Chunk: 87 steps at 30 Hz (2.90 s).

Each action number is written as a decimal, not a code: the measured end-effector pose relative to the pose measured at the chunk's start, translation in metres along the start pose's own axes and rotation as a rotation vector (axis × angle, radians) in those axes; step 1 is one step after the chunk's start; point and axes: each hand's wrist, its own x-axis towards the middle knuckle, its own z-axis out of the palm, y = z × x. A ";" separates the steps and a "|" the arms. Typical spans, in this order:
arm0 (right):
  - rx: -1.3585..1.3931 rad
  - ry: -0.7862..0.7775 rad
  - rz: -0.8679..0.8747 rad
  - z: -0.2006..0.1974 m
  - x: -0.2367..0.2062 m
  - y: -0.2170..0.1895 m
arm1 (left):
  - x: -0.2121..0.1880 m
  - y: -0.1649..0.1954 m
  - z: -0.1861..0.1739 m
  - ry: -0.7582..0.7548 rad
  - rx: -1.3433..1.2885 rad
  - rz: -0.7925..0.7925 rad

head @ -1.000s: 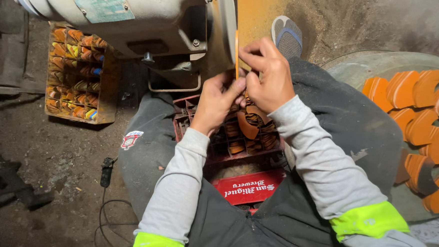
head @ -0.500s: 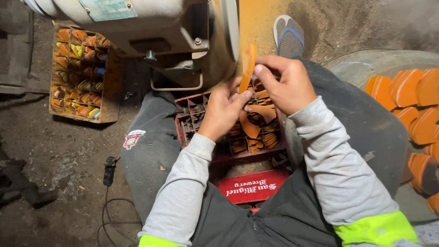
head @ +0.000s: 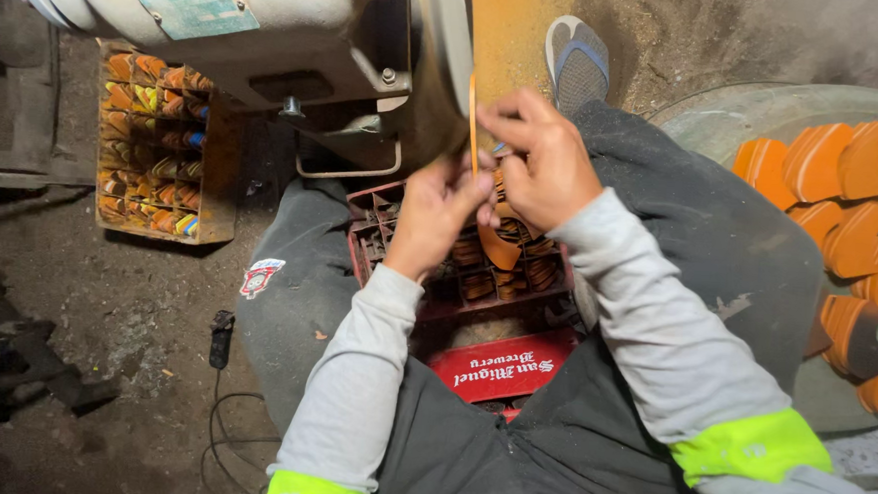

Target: The person sits on the floor and repeatedly picks up orange shoe sole parts from a crate, grinds their edges against a bench grinder, and places them on a nearby surface. The process is repeated for multiple parts.

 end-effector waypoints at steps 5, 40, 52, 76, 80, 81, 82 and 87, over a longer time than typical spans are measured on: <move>-0.079 -0.324 -0.101 -0.020 -0.022 0.017 | -0.024 -0.018 0.020 0.240 0.793 0.116; -0.175 0.030 -0.146 -0.003 0.022 0.001 | 0.022 0.006 -0.005 0.066 -0.044 -0.136; -0.212 0.022 -0.213 -0.007 0.016 -0.001 | 0.023 0.012 -0.001 0.105 0.021 -0.139; 0.300 -0.316 0.298 -0.013 -0.009 0.045 | -0.010 -0.020 0.000 -0.021 0.186 -0.095; 0.274 -0.265 0.512 -0.011 -0.008 0.081 | -0.008 -0.028 -0.016 -0.058 0.645 -0.195; 0.077 -0.277 0.465 -0.010 -0.009 0.092 | -0.008 -0.029 -0.019 -0.034 0.883 -0.115; -0.120 -0.286 0.411 -0.005 -0.008 0.101 | -0.009 -0.028 -0.023 -0.026 1.023 -0.156; -0.633 -0.333 0.626 0.040 -0.013 0.135 | -0.016 -0.022 -0.030 -0.031 1.228 -0.143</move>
